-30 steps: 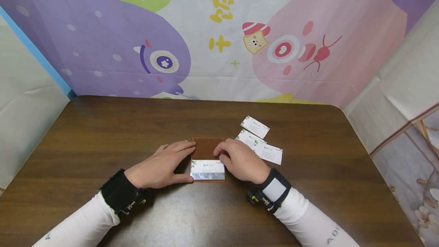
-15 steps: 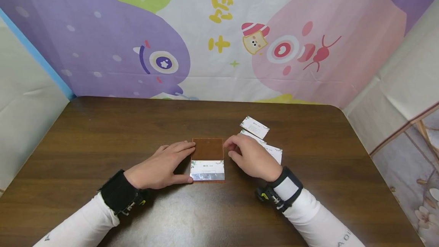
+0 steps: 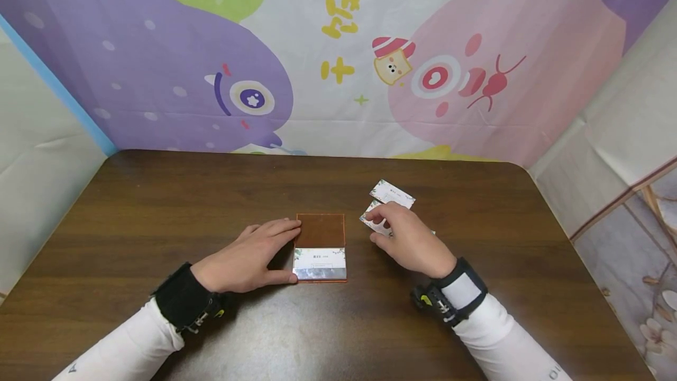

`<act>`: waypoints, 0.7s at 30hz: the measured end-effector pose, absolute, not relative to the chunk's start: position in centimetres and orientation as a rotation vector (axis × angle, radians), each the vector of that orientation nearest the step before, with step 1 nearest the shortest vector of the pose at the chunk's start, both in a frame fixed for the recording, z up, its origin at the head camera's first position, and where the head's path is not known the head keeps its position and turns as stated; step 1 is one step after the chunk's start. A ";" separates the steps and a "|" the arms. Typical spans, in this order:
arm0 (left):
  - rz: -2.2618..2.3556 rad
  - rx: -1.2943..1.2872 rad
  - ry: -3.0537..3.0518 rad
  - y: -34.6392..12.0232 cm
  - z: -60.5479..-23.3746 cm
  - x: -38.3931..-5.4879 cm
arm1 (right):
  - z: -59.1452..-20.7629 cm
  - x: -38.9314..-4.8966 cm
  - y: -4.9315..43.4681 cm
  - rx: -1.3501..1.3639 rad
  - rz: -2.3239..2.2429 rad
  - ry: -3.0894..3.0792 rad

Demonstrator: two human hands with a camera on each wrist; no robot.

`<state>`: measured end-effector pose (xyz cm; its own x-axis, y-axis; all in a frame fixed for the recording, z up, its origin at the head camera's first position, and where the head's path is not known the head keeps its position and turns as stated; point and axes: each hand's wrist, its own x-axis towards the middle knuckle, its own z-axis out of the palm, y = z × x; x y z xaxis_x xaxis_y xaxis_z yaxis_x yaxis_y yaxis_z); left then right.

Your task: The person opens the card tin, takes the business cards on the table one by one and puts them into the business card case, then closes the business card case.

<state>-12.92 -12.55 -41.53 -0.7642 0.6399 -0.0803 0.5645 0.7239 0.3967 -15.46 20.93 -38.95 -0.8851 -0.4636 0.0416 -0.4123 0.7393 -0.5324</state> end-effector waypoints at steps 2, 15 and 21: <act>0.527 0.961 2.713 -12.6 -41.5 -12.9 | -38.9 -15.5 21.3 -0.700 -0.831 2.845; 0.534 0.972 2.718 -12.6 -41.6 -12.8 | -39.2 -15.6 23.6 -0.633 -0.798 2.885; 0.534 0.974 2.720 -12.6 -41.7 -12.8 | -39.5 -15.6 24.8 -0.628 -0.785 2.898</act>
